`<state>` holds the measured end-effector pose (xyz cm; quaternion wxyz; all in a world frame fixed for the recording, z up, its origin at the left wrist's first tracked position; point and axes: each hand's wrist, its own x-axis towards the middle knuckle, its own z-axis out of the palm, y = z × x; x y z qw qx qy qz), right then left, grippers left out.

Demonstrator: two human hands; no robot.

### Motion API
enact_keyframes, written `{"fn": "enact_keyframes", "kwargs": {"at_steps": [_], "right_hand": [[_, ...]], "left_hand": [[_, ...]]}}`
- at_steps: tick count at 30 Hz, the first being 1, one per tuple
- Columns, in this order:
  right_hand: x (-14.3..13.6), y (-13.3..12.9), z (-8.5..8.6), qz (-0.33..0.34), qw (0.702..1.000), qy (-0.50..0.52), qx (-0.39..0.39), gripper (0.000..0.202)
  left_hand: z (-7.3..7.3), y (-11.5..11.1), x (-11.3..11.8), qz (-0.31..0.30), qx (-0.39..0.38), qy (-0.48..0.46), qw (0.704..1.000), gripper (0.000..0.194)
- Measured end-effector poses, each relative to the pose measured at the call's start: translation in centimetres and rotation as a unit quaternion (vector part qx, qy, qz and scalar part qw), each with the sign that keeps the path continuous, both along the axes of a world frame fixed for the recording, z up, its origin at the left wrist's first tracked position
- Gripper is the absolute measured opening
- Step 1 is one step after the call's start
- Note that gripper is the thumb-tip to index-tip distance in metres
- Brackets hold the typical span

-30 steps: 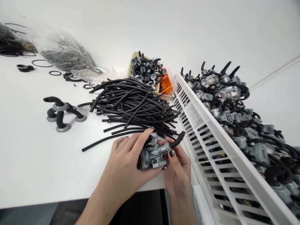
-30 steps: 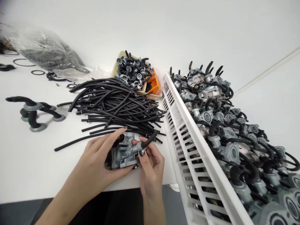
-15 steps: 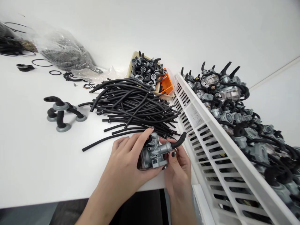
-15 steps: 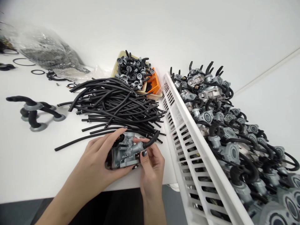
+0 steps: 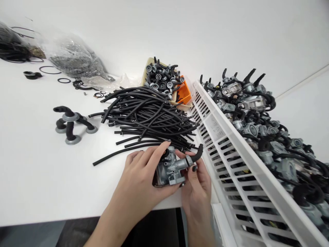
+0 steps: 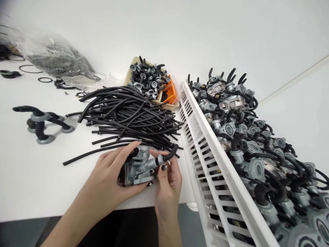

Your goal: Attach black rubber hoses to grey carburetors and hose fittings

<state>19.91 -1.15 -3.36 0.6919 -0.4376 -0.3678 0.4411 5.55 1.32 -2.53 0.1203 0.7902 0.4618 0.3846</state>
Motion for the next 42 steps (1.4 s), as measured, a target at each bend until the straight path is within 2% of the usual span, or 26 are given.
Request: {"fn": "enact_keyframes", "kwargs": {"at_steps": [11, 21, 42], "right_hand": [[-0.35, -0.01, 0.57, 0.0, 1.0, -0.016, -0.011, 0.024], [0.12, 0.06, -0.1, -0.006, 0.999, -0.04, -0.003, 0.023], [0.43, 0.09, -0.28, 0.006, 1.0, -0.027, 0.0, 0.02]], "left_hand": [[-0.01, -0.02, -0.01, 0.003, 0.001, 0.003, 1.0, 0.074], [0.12, 0.0, -0.03, -0.002, -0.002, -0.003, 1.0, 0.073], [0.06, 0.07, -0.06, -0.017, 0.006, -0.001, 1.0, 0.075]]}}
